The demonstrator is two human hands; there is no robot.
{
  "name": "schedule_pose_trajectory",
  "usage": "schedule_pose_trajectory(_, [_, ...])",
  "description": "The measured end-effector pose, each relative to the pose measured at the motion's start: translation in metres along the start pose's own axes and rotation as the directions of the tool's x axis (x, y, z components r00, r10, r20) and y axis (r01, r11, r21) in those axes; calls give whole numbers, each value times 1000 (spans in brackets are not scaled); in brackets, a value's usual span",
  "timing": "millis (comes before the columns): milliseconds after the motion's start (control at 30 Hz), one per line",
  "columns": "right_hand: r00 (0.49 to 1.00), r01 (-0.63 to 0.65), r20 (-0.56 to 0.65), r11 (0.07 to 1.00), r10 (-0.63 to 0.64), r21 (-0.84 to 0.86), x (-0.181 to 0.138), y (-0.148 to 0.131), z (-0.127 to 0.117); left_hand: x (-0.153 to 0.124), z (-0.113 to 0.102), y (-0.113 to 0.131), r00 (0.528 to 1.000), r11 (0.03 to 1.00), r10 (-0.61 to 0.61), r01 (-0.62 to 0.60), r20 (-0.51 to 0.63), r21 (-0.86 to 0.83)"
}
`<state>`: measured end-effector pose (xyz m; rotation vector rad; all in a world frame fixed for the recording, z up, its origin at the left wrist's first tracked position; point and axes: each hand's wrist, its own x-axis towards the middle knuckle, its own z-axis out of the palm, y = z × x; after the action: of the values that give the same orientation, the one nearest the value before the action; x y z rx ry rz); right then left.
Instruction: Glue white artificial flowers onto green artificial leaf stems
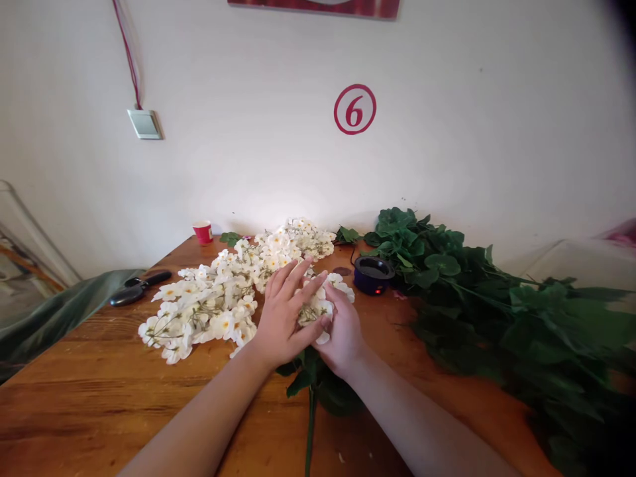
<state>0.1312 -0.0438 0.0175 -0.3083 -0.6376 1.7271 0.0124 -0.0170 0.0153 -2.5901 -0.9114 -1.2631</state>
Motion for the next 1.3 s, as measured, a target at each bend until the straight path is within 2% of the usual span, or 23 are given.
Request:
schedule_pose_trajectory(100, [1000,16,8,996,-15,-88,-5,5,2,-2,2,0,999,997,40,-41,-17,-58])
schedule_pose_trajectory(167, [999,28,24,996,-26,-88,-6,7,3,-3,5,0,998,996,33,-38,-49,-85])
schedule_pose_trajectory(300, [999,31,-23,1000,-31,-4,-6,8,6,-4,12,2,979,984,-17,-19,-201,-178])
schedule_pose_trajectory(400, [987,108,-115,994,-109,-14,-5,10,6,-4,14,7,950,955,-54,-42,-308,-295])
schedule_pose_trajectory(467, [969,196,-133,975,-209,-107,-5,13,5,-5,14,13,938,933,-99,-28,-332,-358])
schedule_pose_trajectory(600, [922,338,-68,880,-380,-334,-9,19,1,-8,19,26,939,888,-187,36,-288,-458])
schedule_pose_trajectory(667, [924,340,-48,875,-378,-346,-11,20,0,-10,22,32,928,842,-272,102,-253,-529])
schedule_pose_trajectory(767, [939,292,-80,898,-335,-329,-12,20,-1,-11,26,37,889,755,-413,213,-198,-620])
schedule_pose_trajectory(933, [942,258,-147,929,-303,-265,-8,24,-5,-7,27,36,843,690,-514,296,-158,-660])
schedule_pose_trajectory(1100, [918,315,-108,866,-382,-390,-7,31,-9,-8,23,36,834,689,-536,347,-126,-636])
schedule_pose_trajectory(1300, [947,259,-81,887,-311,-382,-8,35,-11,-12,17,49,837,707,-517,301,-178,-640])
